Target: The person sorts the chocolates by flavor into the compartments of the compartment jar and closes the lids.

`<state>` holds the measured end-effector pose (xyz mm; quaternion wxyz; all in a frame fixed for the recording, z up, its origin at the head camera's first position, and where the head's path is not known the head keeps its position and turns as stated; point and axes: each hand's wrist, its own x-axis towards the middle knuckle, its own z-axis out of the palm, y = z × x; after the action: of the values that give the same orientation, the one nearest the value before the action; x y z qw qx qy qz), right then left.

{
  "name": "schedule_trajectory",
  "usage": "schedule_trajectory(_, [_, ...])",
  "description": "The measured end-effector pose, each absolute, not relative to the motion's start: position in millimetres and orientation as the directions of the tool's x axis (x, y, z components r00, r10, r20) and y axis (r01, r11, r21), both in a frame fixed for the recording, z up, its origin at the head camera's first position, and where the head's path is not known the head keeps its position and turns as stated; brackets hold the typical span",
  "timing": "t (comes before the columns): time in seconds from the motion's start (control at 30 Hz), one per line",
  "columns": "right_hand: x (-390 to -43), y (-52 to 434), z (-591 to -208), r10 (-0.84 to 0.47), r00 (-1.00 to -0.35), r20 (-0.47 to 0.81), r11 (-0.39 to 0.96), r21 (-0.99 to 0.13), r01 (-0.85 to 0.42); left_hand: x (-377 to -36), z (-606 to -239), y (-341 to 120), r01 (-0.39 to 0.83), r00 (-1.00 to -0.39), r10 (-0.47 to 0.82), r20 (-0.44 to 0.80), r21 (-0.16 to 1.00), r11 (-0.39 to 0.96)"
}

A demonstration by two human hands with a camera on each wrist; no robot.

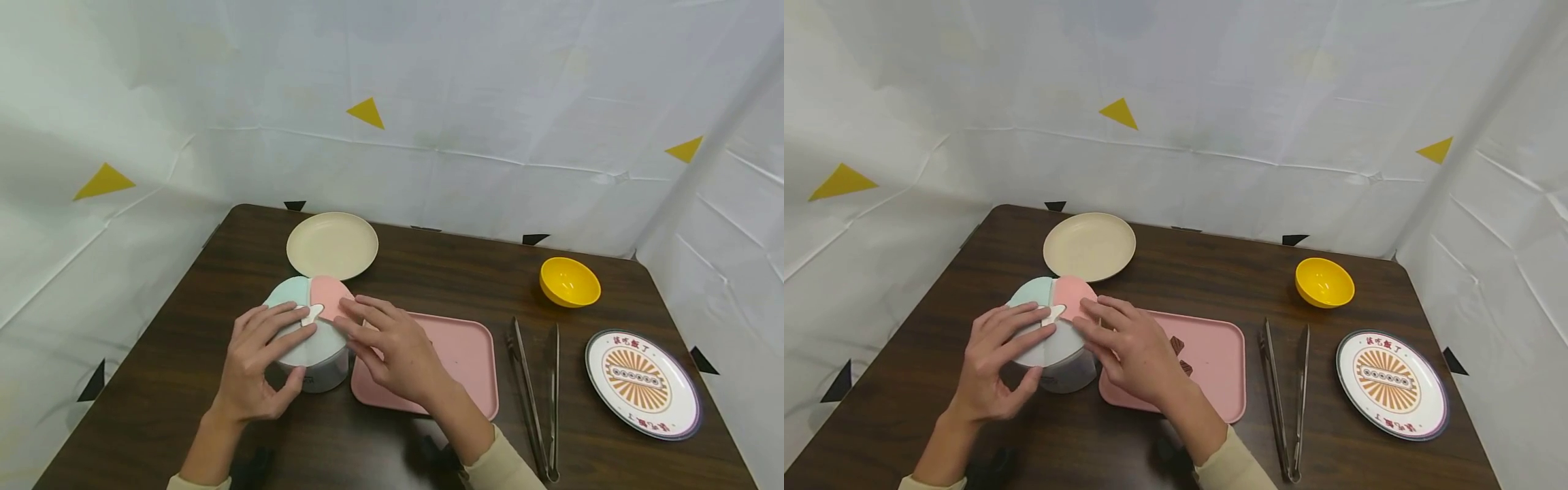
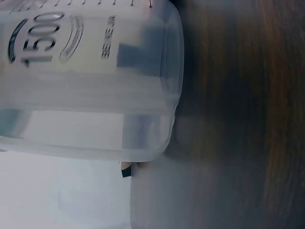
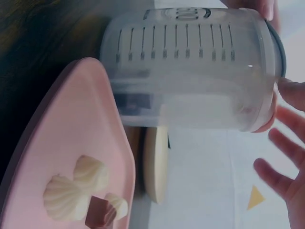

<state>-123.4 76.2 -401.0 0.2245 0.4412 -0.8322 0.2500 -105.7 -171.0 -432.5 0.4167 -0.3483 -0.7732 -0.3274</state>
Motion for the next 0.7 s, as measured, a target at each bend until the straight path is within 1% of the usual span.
schedule_trajectory(0.07, [-123.7, 75.9, -399.9, -0.63, -0.483, 0.609, 0.466, -0.201, -0.862, -106.2, -432.4, -169.5, 0.807, -0.405, 0.259, 0.877, 0.21, 0.552])
schedule_trajectory(0.13, [-124.4, 75.3, -399.5, -0.627, -0.474, 0.619, 0.462, -0.195, -0.865, -107.3, -432.8, -167.5, 0.805, -0.397, 0.247, 0.884, 0.206, 0.557])
schedule_trajectory(0.27, [-126.7, 74.8, -400.1, -0.612, -0.492, 0.62, 0.479, -0.204, -0.854, -109.5, -434.6, -163.6, 0.807, -0.383, 0.224, 0.896, 0.206, 0.553])
schedule_trajectory(0.43, [-130.2, 75.1, -400.8, -0.611, -0.505, 0.609, 0.489, -0.211, -0.846, -109.5, -435.8, -163.3, 0.811, -0.399, 0.227, 0.889, 0.226, 0.54])
schedule_trajectory(0.7, [-133.7, 75.9, -400.4, -0.623, -0.522, 0.582, 0.494, -0.225, -0.84, -107.2, -436.6, -166.6, 0.797, -0.418, 0.252, 0.873, 0.219, 0.563])
